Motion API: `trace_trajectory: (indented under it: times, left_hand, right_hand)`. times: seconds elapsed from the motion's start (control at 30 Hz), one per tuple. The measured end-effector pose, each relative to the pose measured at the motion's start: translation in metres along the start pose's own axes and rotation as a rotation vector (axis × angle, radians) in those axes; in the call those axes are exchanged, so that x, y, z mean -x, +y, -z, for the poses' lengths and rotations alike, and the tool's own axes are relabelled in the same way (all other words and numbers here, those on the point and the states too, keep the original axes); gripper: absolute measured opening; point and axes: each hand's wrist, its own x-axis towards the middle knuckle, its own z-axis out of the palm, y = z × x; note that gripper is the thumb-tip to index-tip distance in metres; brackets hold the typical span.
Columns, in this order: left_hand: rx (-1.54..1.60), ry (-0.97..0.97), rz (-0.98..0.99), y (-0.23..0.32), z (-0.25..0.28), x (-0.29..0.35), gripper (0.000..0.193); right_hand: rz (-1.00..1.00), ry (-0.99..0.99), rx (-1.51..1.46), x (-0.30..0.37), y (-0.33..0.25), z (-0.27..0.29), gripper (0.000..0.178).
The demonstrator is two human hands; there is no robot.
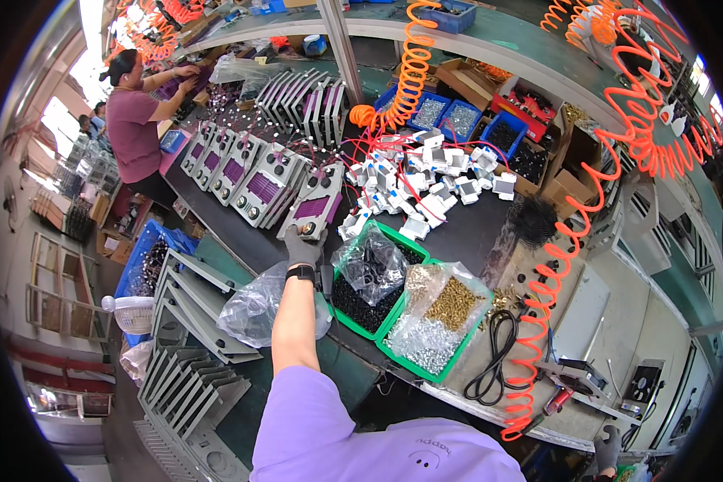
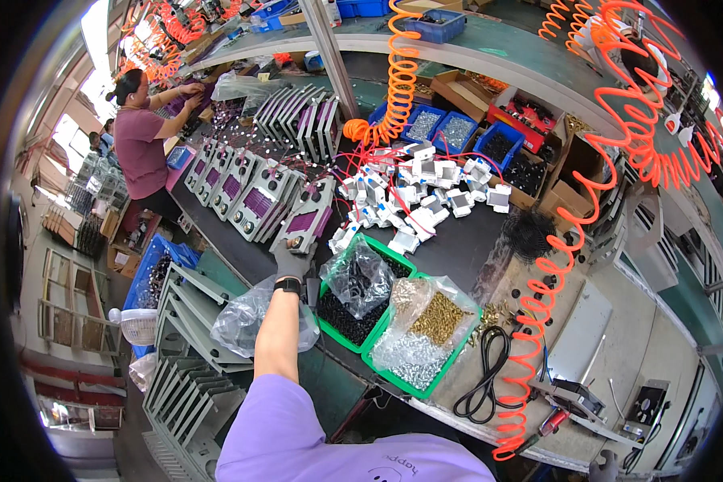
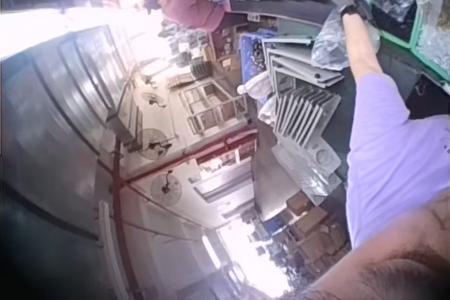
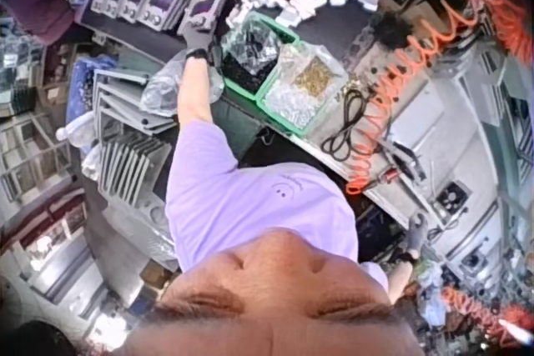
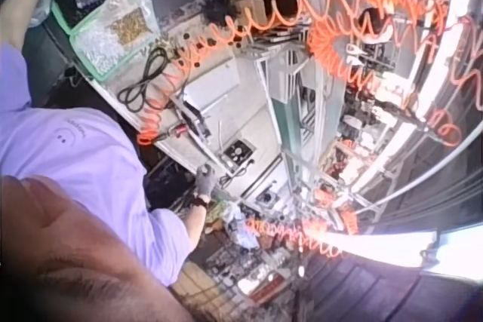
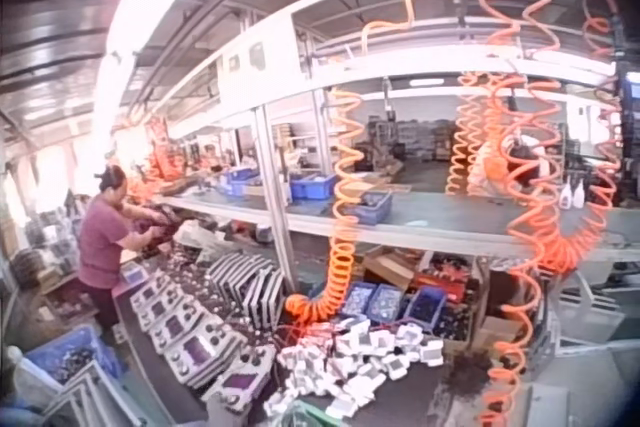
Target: Assembling components and fans into metal casings on a manufacturing line.
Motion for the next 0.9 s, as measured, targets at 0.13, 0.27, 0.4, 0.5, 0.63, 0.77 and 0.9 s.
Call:
trace_trajectory:
  times: [0.13, 0.27, 0.4, 0.5, 0.63, 0.77, 0.9]
  left_hand:
    - [0.102, -0.053, 0.177, 0.002, -0.003, 0.027, 0.026]
    - [0.059, -0.316, 0.12, 0.007, 0.022, 0.052, 0.033]
    - [-0.095, -0.492, 0.181, 0.02, 0.004, 0.146, 0.036]
    - [-0.225, -0.506, 0.233, -0.003, -0.024, 0.204, 0.035]
    - [-0.195, -0.568, 0.492, -0.065, -0.03, 0.245, 0.04]
    - [-0.284, -0.533, 0.486, -0.12, 0.007, 0.249, 0.038]
    - [-0.702, -0.598, 0.351, -0.122, 0.002, 0.247, 0.025]
  right_hand:
    - [-0.02, -0.072, 0.043, 0.002, -0.015, -0.005, 0.031]
    - [0.042, -0.007, 0.019, 0.009, -0.022, -0.013, 0.032]
    - [-0.009, -0.025, 0.033, 0.013, -0.024, -0.02, 0.034]
    - [-0.068, -0.064, -0.02, 0.011, -0.039, -0.023, 0.035]
    - [-0.004, -0.05, -0.161, 0.008, -0.075, -0.02, 0.034]
    - [0.032, -0.024, -0.172, 0.019, -0.087, -0.022, 0.034]
    - [0.005, 0.02, -0.138, 0.036, -0.083, -0.016, 0.034]
